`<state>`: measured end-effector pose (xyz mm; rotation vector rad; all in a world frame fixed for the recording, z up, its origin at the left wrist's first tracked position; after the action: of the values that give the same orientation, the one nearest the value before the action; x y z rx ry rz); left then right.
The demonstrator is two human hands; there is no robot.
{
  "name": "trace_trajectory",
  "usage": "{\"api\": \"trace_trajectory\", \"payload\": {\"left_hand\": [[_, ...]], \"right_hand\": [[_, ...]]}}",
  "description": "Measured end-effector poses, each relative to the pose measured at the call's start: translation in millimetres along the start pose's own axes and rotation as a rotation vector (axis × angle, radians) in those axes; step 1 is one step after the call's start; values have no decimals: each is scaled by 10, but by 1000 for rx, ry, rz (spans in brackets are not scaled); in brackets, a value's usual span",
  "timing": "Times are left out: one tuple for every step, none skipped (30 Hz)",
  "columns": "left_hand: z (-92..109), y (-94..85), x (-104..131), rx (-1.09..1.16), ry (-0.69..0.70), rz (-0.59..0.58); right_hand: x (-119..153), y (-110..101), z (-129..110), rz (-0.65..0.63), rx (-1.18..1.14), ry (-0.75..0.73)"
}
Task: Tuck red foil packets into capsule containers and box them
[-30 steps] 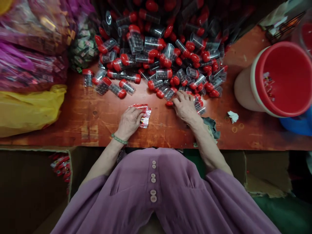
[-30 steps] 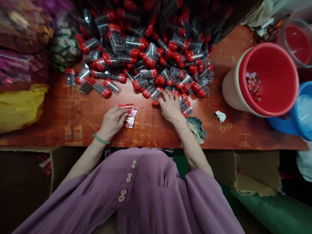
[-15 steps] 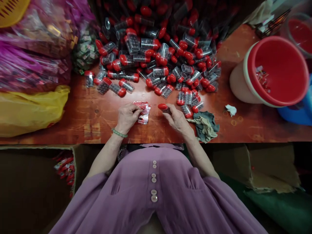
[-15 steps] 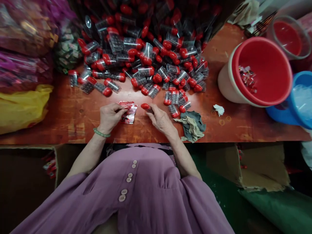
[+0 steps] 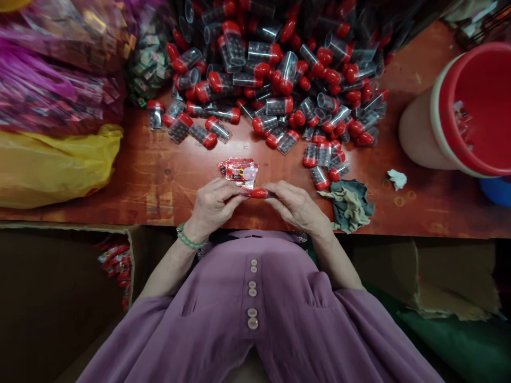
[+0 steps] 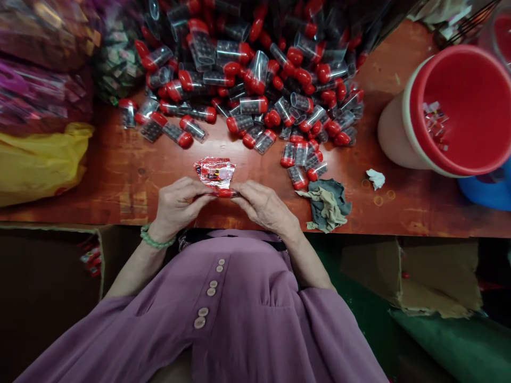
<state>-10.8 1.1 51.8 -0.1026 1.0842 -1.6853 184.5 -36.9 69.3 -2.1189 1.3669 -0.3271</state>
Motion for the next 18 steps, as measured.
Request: {"api": "trace_trajectory", "payload": {"left_hand": [[9,1,15,-15,16,-12],[15,8,31,-32,31,-26],[16,19,49,-50,41,-38],[12,34,66,-66,46,-51],[4,51,83,-77,47,-64],[-6,67,98,-83,46,-75],[-17,81,110,-85,44,-82],[-27,93,120,-82,44,-88],[-36,102,126,-76,46,-92],[-43,110,131,-68,49,-96],[-50,116,135,-58,52,-99],[-58,122,139,-46,52,-103],[-66,129,144,-29,51,-107],[-75,135,151,-9,47,-113],[-86,140,158,16,41,-118],[-97,144,166,43,36,-124],[-107,146,174,70,32,-131],[-117,147,181,98,28,-141]], "right_hand": [[-5,18,-2,-22,39,4],[-11,34,-3,-45,80,15],[-17,47,-6,-66,120,32],[-25,56,-11,-88,155,47],[-33,61,-21,-109,182,57],[-40,64,-34,-127,202,61],[-47,64,-47,-142,217,59],[-54,63,-58,-154,227,57],[-58,63,-64,-164,235,55],[-62,64,-66,-173,240,55],[-65,68,-62,-182,244,59],[-68,76,-57,-194,247,63],[-71,88,-50,-206,248,66],[-75,104,-44,-220,249,71],[-81,120,-40,-233,246,75],[-89,138,-39,-245,239,79],[-99,153,-41,-254,225,81],[-112,167,-46,-259,204,79]]}}
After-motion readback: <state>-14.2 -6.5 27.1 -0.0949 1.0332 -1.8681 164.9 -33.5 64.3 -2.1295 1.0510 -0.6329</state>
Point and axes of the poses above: each hand's wrist, its own x-axis away from the middle knuckle, its own y-axis out of the palm, z = x × y, the point moved 4 cm from there along -x, towards the middle knuckle, and after that the axes turned 14 degrees about -x, right-handed, at the moved point
